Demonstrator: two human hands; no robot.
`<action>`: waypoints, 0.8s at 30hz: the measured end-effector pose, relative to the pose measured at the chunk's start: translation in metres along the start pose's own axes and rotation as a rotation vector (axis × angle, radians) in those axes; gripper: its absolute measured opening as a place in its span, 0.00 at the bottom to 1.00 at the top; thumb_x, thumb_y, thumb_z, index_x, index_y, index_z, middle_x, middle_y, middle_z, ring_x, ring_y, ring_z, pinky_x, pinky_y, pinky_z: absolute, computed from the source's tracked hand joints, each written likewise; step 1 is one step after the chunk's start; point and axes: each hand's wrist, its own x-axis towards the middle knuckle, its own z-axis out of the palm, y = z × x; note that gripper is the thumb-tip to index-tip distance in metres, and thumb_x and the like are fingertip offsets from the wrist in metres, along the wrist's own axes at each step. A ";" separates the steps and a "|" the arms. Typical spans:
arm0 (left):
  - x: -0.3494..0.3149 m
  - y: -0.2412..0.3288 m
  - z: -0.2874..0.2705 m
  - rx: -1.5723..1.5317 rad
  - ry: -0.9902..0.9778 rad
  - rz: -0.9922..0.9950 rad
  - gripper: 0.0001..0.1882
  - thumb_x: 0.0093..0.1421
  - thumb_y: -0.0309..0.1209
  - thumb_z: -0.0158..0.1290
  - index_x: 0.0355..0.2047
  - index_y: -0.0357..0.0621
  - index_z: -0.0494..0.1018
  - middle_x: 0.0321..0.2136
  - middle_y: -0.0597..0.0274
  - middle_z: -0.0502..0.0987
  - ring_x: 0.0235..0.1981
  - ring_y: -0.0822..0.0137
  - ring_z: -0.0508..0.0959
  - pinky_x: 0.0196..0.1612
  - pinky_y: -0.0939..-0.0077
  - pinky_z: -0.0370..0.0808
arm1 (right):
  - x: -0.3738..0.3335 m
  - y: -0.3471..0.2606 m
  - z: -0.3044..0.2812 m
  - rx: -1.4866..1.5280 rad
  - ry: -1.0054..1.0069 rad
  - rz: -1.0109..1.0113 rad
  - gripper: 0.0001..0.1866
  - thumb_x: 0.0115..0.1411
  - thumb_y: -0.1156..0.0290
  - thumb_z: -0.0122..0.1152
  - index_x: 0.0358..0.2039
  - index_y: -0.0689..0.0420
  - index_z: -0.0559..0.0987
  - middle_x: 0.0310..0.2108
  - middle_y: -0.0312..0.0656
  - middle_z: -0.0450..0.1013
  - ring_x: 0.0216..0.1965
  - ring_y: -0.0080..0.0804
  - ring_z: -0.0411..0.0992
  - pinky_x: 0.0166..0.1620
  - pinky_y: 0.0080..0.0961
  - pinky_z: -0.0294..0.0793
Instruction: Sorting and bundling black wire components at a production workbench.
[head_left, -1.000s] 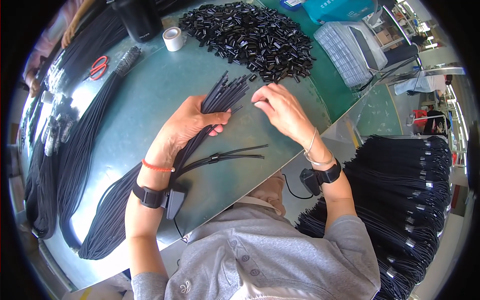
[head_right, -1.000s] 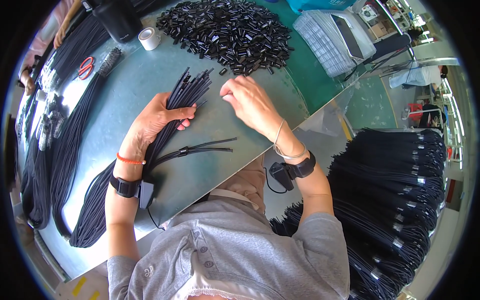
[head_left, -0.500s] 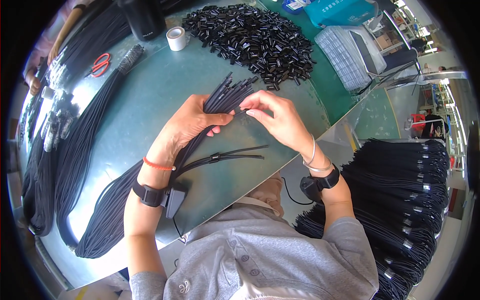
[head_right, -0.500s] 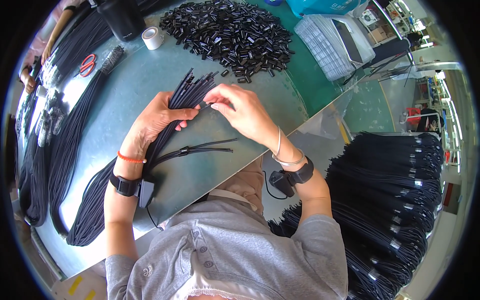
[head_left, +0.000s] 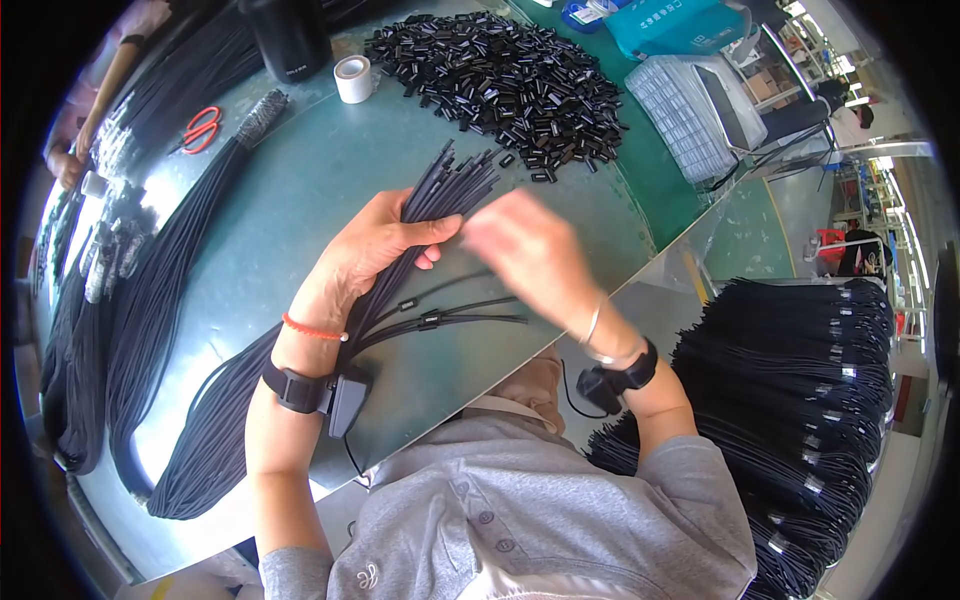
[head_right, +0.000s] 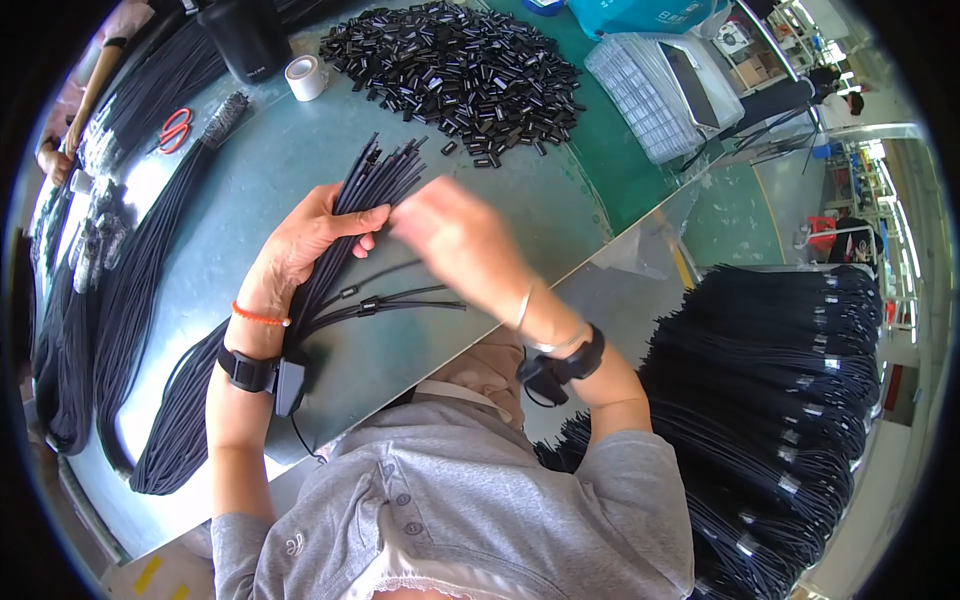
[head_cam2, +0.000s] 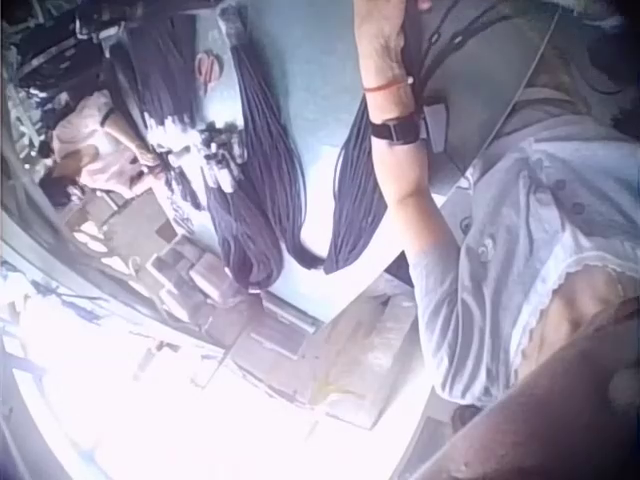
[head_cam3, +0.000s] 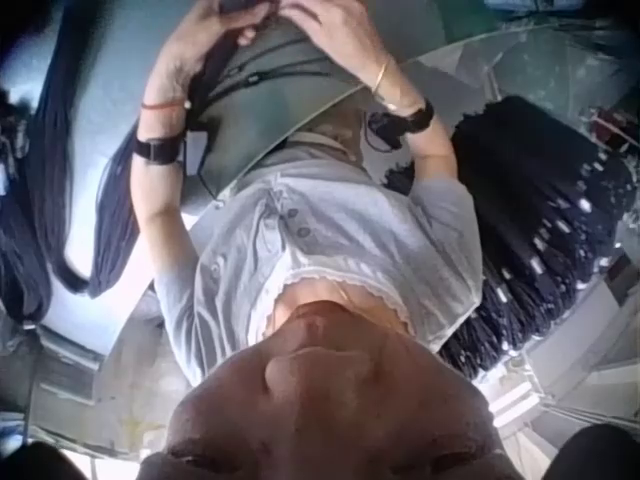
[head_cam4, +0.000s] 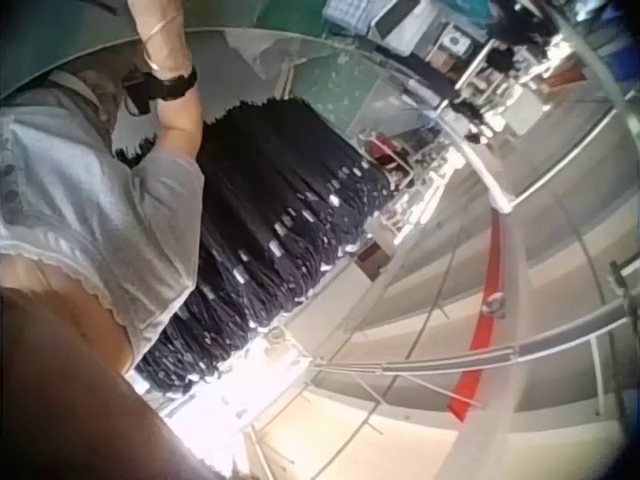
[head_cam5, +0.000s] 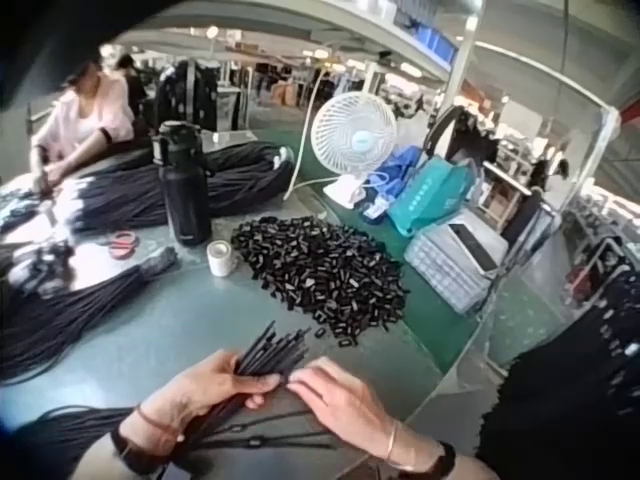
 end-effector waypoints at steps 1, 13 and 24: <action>0.000 -0.001 0.000 -0.007 0.013 -0.009 0.14 0.53 0.29 0.63 0.36 0.34 0.75 0.26 0.67 0.75 0.24 0.76 0.73 0.28 0.84 0.71 | 0.004 0.021 -0.010 -0.185 0.068 0.036 0.05 0.53 0.75 0.63 0.31 0.57 0.78 0.31 0.38 0.71 0.33 0.38 0.70 0.37 0.29 0.71; 0.002 -0.001 0.003 0.029 0.017 0.021 0.14 0.52 0.26 0.63 0.37 0.30 0.76 0.26 0.61 0.77 0.24 0.73 0.74 0.28 0.81 0.70 | -0.002 0.054 -0.011 0.643 -0.041 0.528 0.11 0.58 0.75 0.62 0.42 0.59 0.76 0.32 0.35 0.74 0.33 0.27 0.73 0.38 0.23 0.74; -0.003 0.003 0.004 0.056 0.019 0.014 0.14 0.52 0.26 0.64 0.37 0.32 0.76 0.28 0.63 0.78 0.25 0.76 0.73 0.29 0.83 0.71 | 0.004 0.041 -0.010 1.117 -0.111 0.665 0.05 0.60 0.74 0.61 0.36 0.59 0.78 0.31 0.33 0.75 0.34 0.22 0.74 0.39 0.19 0.75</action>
